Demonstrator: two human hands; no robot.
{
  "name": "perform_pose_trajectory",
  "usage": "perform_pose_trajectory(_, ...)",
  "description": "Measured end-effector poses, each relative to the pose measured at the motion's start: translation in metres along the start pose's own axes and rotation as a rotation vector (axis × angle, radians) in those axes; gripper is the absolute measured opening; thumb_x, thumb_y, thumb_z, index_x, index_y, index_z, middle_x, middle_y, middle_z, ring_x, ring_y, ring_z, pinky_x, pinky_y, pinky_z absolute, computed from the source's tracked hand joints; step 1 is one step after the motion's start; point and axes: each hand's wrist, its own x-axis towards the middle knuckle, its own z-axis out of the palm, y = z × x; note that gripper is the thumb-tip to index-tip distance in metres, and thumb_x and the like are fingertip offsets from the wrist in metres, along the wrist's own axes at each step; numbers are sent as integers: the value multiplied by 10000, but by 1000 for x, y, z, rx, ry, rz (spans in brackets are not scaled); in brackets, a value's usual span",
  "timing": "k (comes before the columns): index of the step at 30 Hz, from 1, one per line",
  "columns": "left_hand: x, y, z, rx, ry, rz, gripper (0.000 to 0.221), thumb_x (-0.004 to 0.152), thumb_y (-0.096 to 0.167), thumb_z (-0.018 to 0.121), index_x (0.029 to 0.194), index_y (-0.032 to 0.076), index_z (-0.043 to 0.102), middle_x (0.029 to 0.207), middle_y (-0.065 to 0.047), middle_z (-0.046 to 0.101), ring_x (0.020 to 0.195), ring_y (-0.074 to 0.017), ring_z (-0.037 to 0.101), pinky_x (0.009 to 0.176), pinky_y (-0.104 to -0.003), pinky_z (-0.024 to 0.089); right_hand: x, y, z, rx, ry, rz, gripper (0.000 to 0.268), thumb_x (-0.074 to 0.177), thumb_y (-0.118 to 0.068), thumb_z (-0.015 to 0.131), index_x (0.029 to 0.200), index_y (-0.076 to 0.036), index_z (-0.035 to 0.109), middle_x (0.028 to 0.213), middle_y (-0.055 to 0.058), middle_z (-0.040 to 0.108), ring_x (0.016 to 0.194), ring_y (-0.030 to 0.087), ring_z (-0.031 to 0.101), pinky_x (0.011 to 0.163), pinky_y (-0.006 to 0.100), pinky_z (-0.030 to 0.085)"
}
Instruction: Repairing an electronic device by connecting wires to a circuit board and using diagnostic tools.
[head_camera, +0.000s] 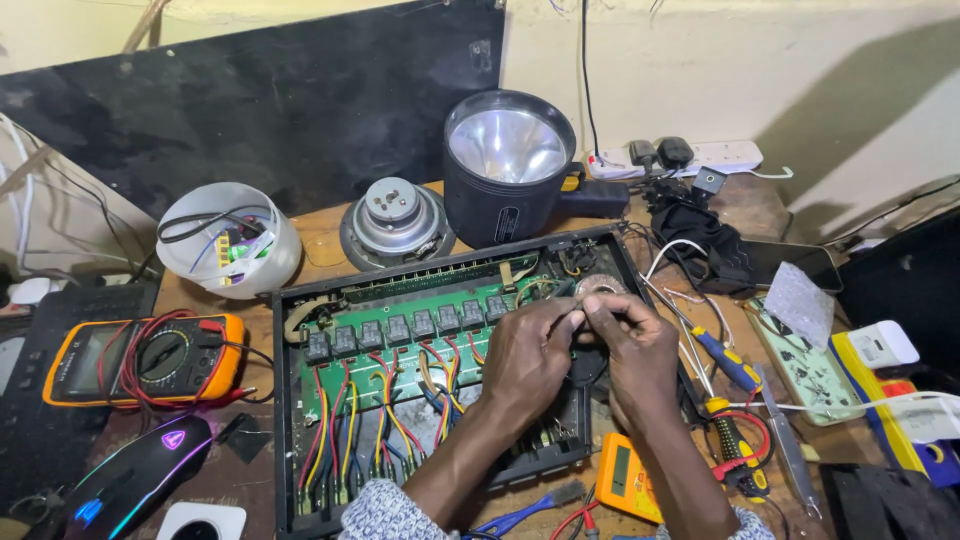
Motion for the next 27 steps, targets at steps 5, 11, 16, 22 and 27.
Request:
perform_pose_trajectory(5,-4,-9,-6,-50,-65,-51,131,964,158,653,997,90,759,739,-121,729,799,-330,740,743,-429,572,2,5,-4,95,-16,16,88,925,-47,742,942,38,725,846,78,689,651,88,663,624,200,596)
perform_pose_trajectory(11,-2,1,-21,-56,-206,-43,166,974,115,608,1032,51,750,793,-190,744,848,-446,728,777,-499,561,-1,2,-8,81,-42,-52,102,923,-55,739,943,44,743,894,71,623,750,105,639,722,238,588)
perform_pose_trajectory(16,-10,-16,-11,-71,-152,-39,147,992,133,614,1005,78,749,755,-152,730,794,-382,725,759,-457,562,4,13,-11,92,-70,-100,108,933,-54,737,964,49,723,923,146,669,725,164,660,694,274,591)
perform_pose_trajectory(22,-10,-23,-3,-127,-71,-40,122,970,120,646,926,99,757,691,-119,691,715,-313,688,731,-410,558,-2,7,-7,91,-68,-62,116,943,-66,729,985,41,717,943,129,708,745,157,689,671,253,598)
perform_pose_trajectory(27,-7,-2,-5,-68,-34,-60,140,962,117,634,888,90,749,682,-140,685,714,-360,695,714,-422,555,0,7,-5,105,-65,-31,98,929,-39,737,955,51,709,986,179,735,738,199,724,650,264,618)
